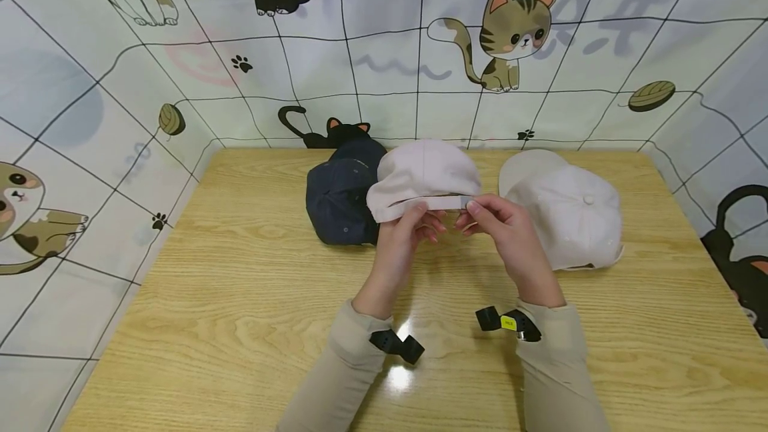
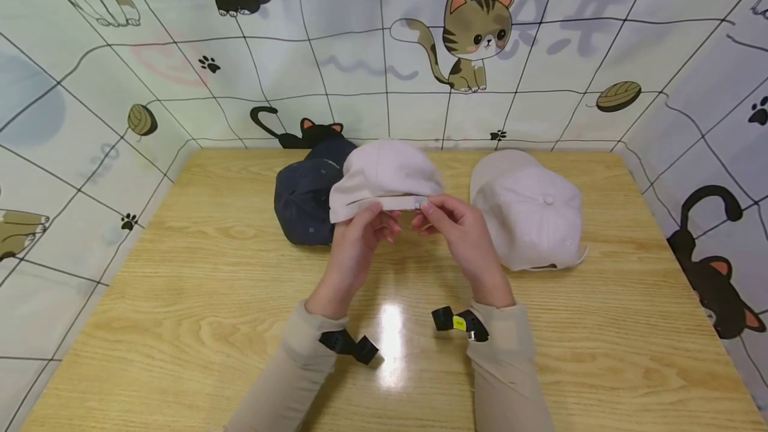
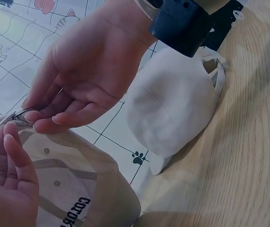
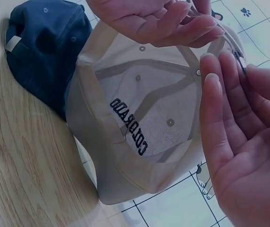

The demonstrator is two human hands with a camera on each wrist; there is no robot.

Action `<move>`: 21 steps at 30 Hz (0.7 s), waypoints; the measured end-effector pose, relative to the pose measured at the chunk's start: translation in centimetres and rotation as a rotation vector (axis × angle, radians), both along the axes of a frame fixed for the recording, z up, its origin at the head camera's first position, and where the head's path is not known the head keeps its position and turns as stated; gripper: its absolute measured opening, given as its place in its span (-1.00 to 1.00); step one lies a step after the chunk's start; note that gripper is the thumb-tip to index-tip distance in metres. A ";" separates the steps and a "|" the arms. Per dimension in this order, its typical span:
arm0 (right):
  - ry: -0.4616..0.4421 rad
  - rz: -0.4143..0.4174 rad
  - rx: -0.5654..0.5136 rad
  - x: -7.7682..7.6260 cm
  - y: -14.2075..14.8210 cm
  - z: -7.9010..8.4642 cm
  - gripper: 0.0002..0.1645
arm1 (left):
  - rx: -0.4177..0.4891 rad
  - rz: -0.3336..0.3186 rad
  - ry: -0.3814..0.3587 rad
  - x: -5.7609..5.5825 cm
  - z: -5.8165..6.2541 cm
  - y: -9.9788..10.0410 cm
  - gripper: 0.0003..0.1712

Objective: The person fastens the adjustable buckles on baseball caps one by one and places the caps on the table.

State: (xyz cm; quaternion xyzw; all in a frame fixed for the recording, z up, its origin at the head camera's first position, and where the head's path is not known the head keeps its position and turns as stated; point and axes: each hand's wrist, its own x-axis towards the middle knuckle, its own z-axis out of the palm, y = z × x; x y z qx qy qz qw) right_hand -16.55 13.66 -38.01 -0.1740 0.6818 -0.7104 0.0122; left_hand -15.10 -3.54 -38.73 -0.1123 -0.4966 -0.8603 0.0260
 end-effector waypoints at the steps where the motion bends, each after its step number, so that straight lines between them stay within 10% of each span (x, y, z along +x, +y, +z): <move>1: 0.001 0.007 -0.010 0.0 0.0 0.0 -0.75 | 0.003 0.005 -0.003 0.0 0.0 0.0 -0.80; 13: 0.034 0.035 -0.064 0.2 0.1 0.0 -0.81 | -0.026 -0.013 0.017 0.3 0.3 0.0 -0.76; 21: 0.059 0.000 0.092 0.3 -0.3 0.1 -0.78 | -0.152 -0.022 0.011 0.2 0.2 0.1 -0.75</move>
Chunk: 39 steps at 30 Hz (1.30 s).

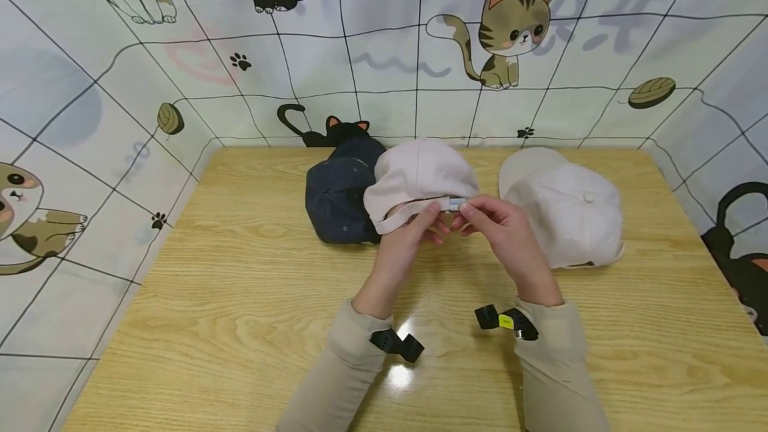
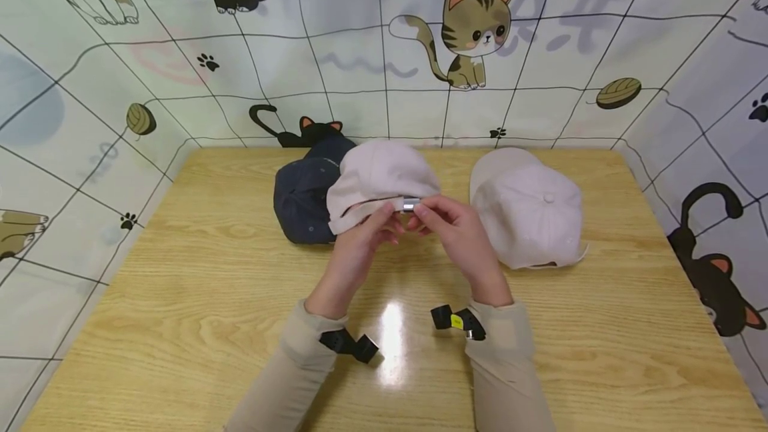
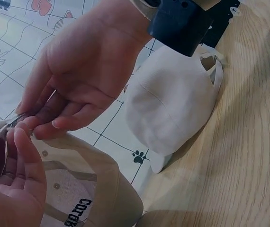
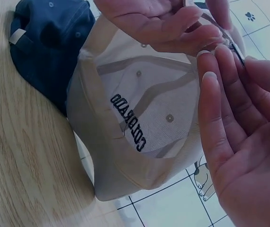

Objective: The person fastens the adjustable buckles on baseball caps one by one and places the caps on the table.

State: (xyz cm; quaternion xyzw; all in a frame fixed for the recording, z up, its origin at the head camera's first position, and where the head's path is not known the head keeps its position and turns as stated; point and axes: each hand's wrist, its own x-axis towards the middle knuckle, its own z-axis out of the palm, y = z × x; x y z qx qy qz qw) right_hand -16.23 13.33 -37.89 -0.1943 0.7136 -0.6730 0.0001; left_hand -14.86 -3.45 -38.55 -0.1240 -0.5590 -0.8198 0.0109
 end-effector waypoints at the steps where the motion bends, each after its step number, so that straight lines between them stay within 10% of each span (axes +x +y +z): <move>1: -0.001 0.001 0.009 0.0 -0.1 0.0 -0.78 | -0.016 0.002 0.000 0.0 0.0 0.0 -0.74; 18: 0.010 0.031 0.175 1.0 0.0 1.9 -0.79 | -0.176 -0.052 -0.055 0.8 2.0 -0.5 -0.77; 29: -0.214 -0.091 0.068 -0.4 -0.4 -0.4 -0.62 | -0.252 -0.033 0.016 -0.4 -0.7 -0.5 -0.79; 39: -0.286 -0.049 0.052 -0.6 -0.5 -0.6 -0.58 | -0.299 -0.011 0.001 0.1 0.8 -0.7 -0.82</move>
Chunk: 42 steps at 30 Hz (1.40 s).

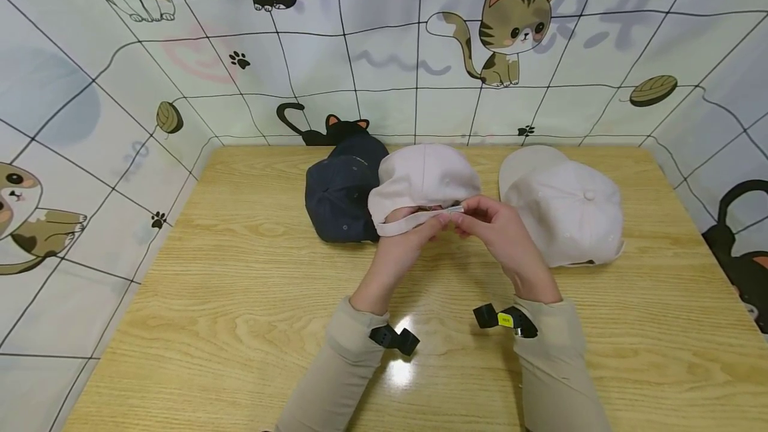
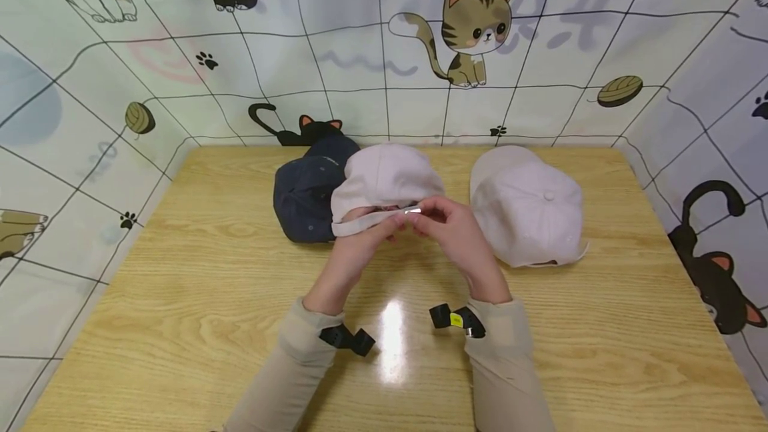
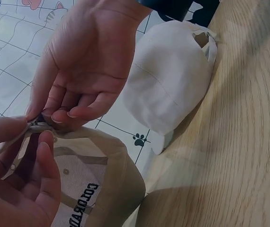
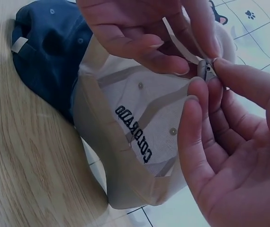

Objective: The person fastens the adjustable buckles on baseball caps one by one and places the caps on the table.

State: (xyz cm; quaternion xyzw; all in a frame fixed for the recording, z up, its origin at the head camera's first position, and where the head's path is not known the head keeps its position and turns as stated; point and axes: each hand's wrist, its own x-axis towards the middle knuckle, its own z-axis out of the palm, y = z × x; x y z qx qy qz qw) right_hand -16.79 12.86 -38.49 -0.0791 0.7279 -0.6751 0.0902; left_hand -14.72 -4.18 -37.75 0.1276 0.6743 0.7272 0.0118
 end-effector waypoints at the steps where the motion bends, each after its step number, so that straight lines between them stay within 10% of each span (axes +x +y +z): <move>1: 0.002 0.004 -0.008 0.0 0.0 0.0 -0.59 | 0.005 -0.006 -0.003 0.1 0.3 0.0 -0.81; 23: 0.083 -0.032 0.027 0.1 0.1 0.2 -0.65 | 0.079 0.020 -0.001 -0.8 -1.6 0.2 -0.76; 34: 0.093 -0.020 0.077 0.1 0.1 0.0 -0.64 | 0.059 -0.006 0.000 0.0 0.4 -0.1 -0.80; 42: 0.095 -0.039 0.098 0.0 0.0 -0.1 -0.61 | 0.074 0.014 -0.043 -1.0 -1.6 -0.1 -0.77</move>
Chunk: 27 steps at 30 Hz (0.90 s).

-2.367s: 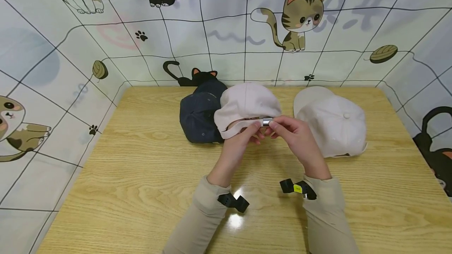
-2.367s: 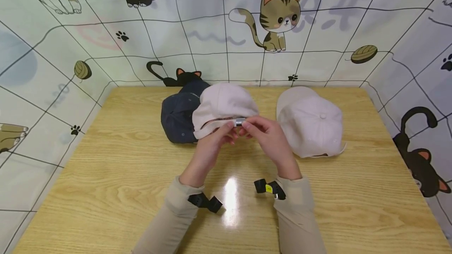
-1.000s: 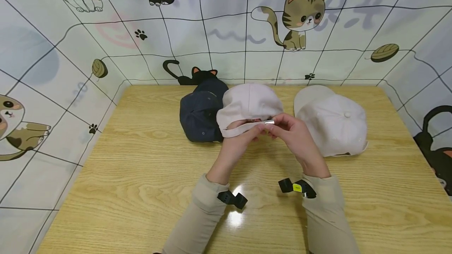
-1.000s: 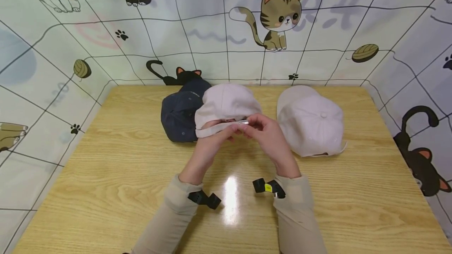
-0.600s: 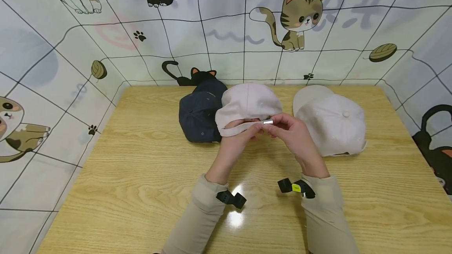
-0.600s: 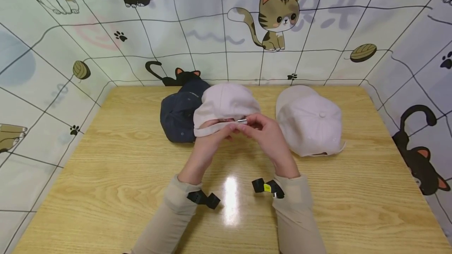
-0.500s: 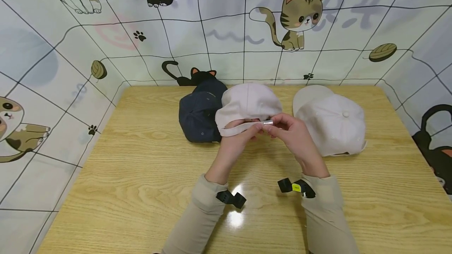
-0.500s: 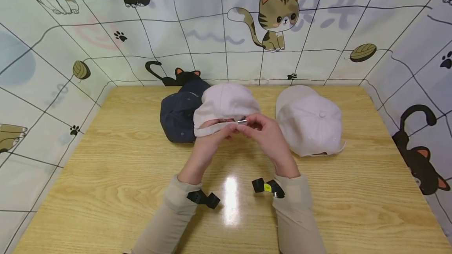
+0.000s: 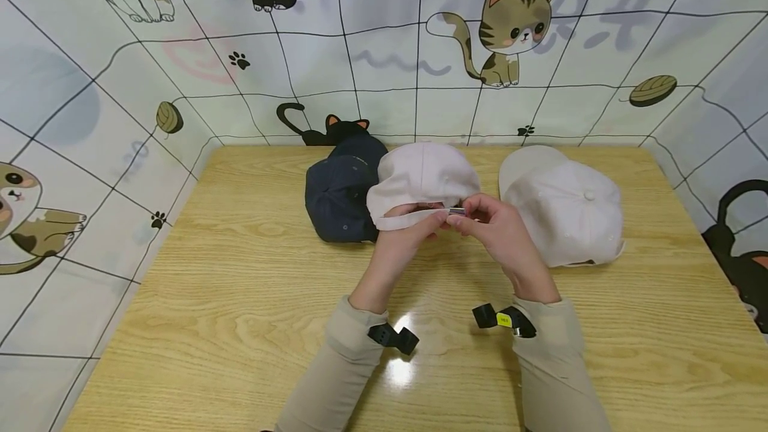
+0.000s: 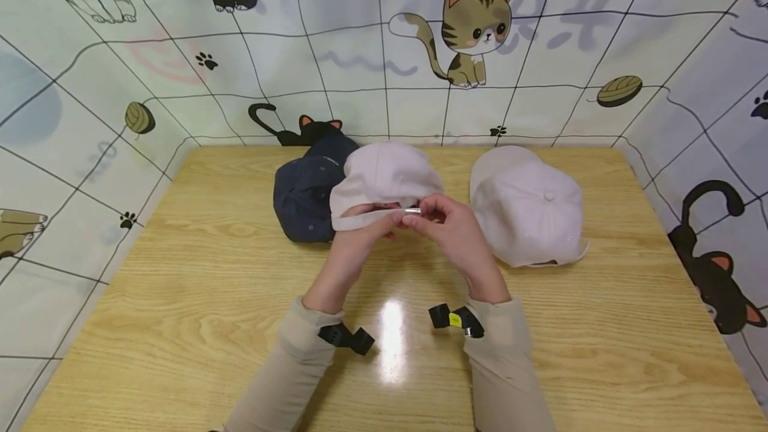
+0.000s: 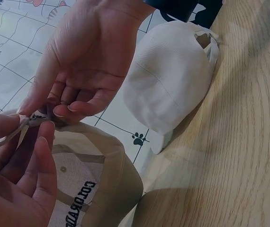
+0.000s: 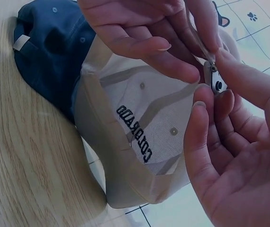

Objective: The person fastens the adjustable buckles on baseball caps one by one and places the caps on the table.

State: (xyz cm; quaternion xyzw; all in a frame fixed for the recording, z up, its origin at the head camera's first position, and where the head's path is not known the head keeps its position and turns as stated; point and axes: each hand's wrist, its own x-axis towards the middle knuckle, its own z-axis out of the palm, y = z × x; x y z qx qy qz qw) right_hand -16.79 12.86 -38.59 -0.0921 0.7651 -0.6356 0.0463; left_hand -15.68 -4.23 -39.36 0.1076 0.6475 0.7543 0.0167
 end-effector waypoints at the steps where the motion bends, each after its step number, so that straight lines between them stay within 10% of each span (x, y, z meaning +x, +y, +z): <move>1: -0.001 -0.003 0.003 0.0 0.0 0.0 -0.60 | 0.002 0.008 -0.004 0.0 -0.1 0.0 -0.77; 27: 0.027 0.003 0.028 0.3 0.1 0.5 -0.65 | 0.066 0.030 0.041 -0.1 0.2 -0.3 -0.69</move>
